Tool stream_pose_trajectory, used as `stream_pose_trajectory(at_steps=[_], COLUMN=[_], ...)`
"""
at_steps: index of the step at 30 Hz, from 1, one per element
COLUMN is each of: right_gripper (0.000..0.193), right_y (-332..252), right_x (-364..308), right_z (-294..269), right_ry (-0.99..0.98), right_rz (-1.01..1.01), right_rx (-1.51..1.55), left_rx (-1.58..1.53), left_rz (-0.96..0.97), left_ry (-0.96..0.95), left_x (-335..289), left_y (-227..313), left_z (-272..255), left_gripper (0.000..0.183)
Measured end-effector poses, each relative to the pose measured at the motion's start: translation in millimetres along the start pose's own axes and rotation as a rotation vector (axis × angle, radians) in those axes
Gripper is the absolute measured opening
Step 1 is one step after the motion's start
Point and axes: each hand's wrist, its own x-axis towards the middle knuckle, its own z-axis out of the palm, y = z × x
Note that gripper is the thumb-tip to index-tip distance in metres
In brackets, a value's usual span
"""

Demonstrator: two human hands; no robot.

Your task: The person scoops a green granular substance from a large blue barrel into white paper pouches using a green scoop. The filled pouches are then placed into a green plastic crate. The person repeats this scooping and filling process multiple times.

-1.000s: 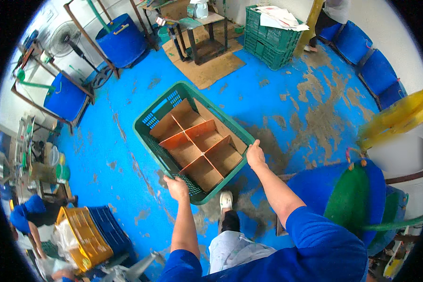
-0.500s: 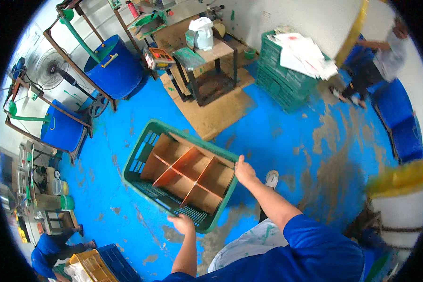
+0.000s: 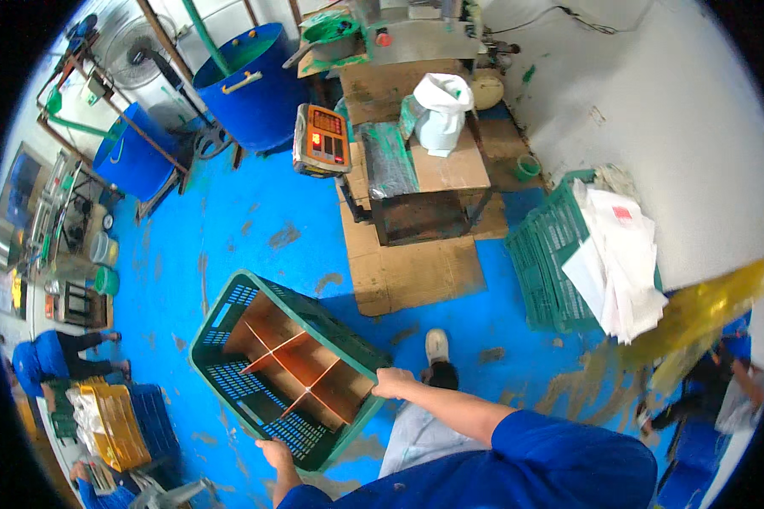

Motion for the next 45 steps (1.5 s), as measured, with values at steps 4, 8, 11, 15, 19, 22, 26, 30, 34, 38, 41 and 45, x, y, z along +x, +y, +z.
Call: stream_pose_trajectory(at_steps=[4,8,11,15,19,22,26,30,34,38,41,45], right_gripper=[0.051,0.055,0.046,0.030,0.023,0.031,0.022,0.015,0.024,0.022,0.018,0.015], right_y=[24,67,104,164,223,234,207,181,154,125,124,121], right_x=[10,12,18,48,64,84,157,196,160,86,40,12], right_z=[3,-1,-41,-200,-458,-638,-750,-765,-760,-747,-694,-635], right_ry=[-0.001,-0.077,-0.276,-0.332,0.906,1.382,0.672,-0.069,-0.109,0.441,0.769,0.807], right_rz=[-0.093,-0.061,-0.246,-0.598,-0.265,-0.262,-0.186,-0.070,-0.247,-0.432,-0.552,-0.708], right_rx=[-0.007,-0.131,-0.217,-0.020,0.358,0.221,0.141,0.398,0.389,-0.257,-0.334,-0.191], left_rx=[-0.009,-0.026,0.004,0.336,-0.438,-0.678,-1.194,-1.583,-1.660,-1.234,-0.898,-1.444], left_rz=[-0.116,0.034,-0.073,0.003,0.222,0.408,0.363,0.306,0.229,0.392,0.359,0.063], left_ry=[-0.013,-0.119,-0.294,-0.057,0.027,-0.163,-0.854,-1.277,-1.263,-0.742,-0.400,-0.703], left_x=[-18,-62,-92,-94,-82,-108,-183,-242,-266,-261,-251,-244], left_y=[-7,-2,23,104,275,460,694,820,839,822,790,732], left_z=[0,11,5,-42,-61,-32,9,29,30,19,7,-16], left_gripper=[0.045,0.047,0.053,0.042,0.019,0.019,0.023,0.049,0.039,0.025,0.022,0.016])
